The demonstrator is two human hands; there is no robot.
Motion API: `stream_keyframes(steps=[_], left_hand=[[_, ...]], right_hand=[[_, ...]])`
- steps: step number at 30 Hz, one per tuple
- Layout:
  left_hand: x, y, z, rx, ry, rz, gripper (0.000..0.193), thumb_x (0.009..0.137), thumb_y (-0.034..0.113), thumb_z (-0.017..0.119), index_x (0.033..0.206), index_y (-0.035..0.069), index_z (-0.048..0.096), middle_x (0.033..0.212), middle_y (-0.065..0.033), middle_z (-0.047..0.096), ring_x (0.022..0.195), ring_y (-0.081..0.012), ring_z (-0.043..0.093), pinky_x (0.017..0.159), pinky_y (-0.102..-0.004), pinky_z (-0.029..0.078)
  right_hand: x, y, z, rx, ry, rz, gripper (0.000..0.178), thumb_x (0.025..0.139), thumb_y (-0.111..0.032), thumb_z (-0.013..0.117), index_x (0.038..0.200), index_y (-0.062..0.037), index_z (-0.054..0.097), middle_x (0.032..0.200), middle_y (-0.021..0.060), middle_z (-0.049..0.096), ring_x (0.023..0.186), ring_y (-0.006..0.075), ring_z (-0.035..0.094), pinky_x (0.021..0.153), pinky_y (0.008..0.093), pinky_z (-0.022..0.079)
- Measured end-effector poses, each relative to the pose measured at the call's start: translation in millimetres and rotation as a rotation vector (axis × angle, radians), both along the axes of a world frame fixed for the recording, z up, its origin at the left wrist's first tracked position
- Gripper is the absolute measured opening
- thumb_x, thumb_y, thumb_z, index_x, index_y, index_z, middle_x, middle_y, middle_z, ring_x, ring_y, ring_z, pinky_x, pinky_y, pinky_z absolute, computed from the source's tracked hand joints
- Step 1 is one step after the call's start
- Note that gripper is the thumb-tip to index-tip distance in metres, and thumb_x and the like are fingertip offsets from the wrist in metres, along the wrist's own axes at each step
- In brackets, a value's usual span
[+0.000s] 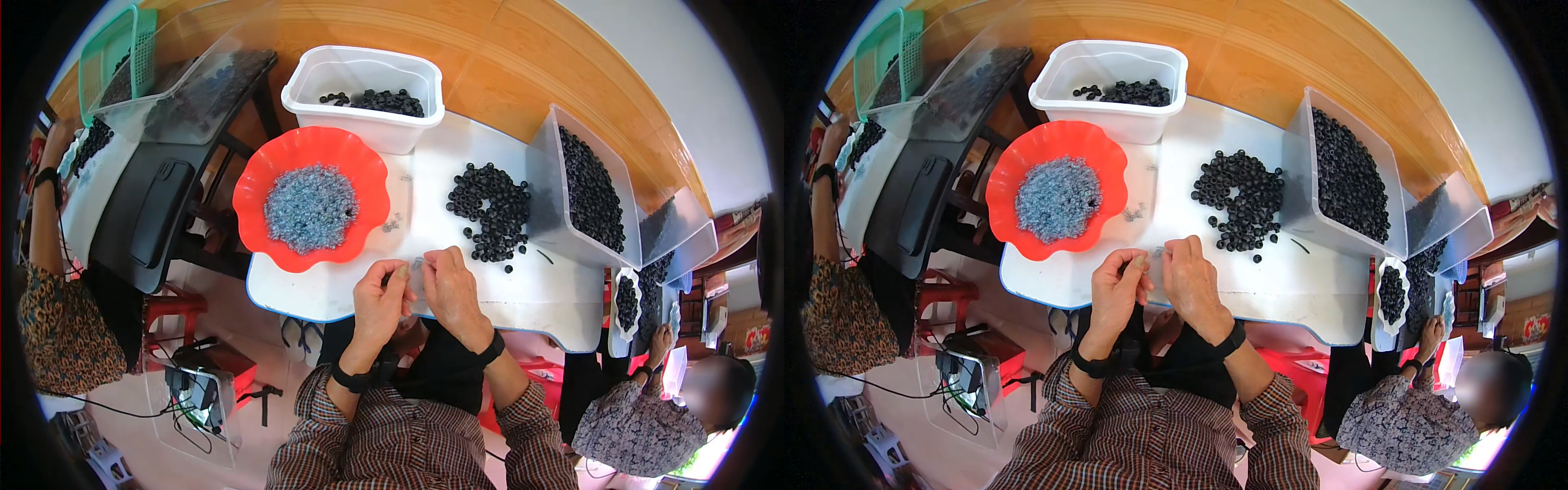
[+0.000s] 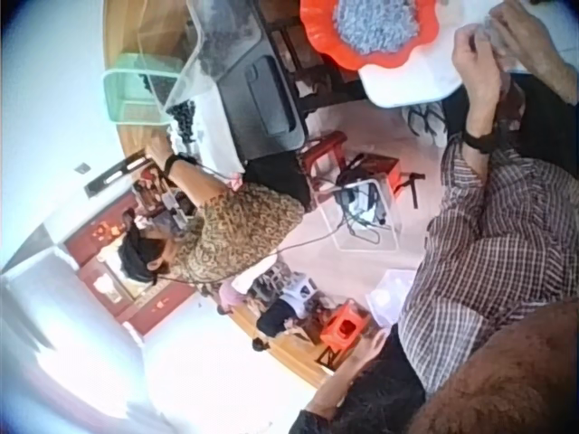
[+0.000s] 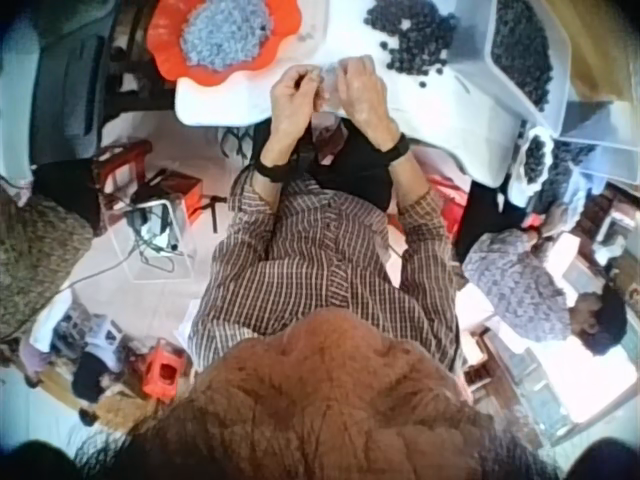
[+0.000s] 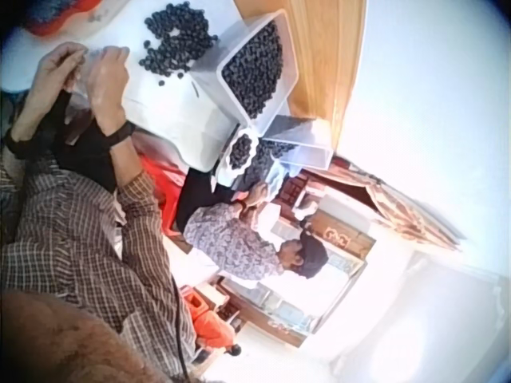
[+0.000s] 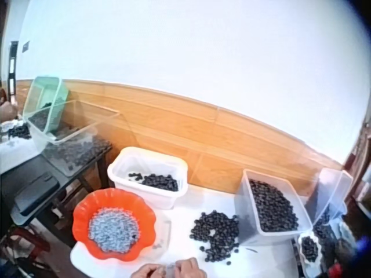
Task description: The recorder is inspecting and sorting small black rubber or plastic industrial components from a pile on a table into different plastic containers.
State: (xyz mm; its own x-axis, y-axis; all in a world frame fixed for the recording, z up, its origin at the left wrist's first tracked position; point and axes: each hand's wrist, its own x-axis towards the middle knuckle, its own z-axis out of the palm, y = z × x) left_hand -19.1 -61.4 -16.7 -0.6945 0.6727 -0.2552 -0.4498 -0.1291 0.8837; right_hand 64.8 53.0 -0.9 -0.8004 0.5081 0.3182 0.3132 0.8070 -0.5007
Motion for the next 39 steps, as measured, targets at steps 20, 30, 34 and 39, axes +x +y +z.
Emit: stream_keyframes(steps=[20,30,34,39], left_hand=[[3.0,14.8,3.2,-0.505,1.053,0.081,0.020,0.081,0.009,0.070,0.100,0.005,0.068,0.080,-0.0159,0.061,0.065,-0.0350,0.062,0.057,-0.0427,0.049],[-4.0,4.7,-2.6,-0.207,0.774,0.153,0.014,0.082,0.004,0.072,0.095,0.001,0.068,0.070,-0.0056,0.053,0.054,-0.0140,0.047,0.050,-0.0292,0.039],[-4.0,-2.7,4.2,-0.114,0.675,0.135,0.013,0.082,0.003,0.073,0.095,0.001,0.069,0.067,-0.0004,0.044,0.055,-0.0075,0.037,0.050,-0.0245,0.032],[-0.6,-8.9,11.9,-0.105,0.694,0.062,0.013,0.082,0.004,0.072,0.095,0.003,0.071,0.065,-0.0046,0.047,0.054,-0.0130,0.046,0.050,-0.0283,0.038]], right_hand=[[2.1,2.5,2.6,-0.107,0.087,0.075,0.026,0.083,0.003,0.058,0.107,-0.0038,0.063,0.097,0.0140,0.057,0.072,0.0344,0.064,0.063,0.0411,0.053],[0.2,-4.7,-1.6,-0.149,0.252,-0.006,0.014,0.091,-0.003,0.058,0.104,0.0002,0.063,0.089,0.0150,0.059,0.071,0.0317,0.062,0.061,0.0387,0.052],[8.5,-8.7,-0.8,-0.444,0.192,-0.034,0.015,0.096,-0.013,0.059,0.098,0.0012,0.063,0.078,0.0096,0.060,0.062,0.0193,0.059,0.054,0.0305,0.048],[20.7,-11.5,21.4,-1.140,0.072,0.006,0.030,0.102,-0.027,0.053,0.092,-0.0009,0.063,0.072,-0.0011,0.057,0.052,0.0032,0.048,0.045,0.0191,0.037]])
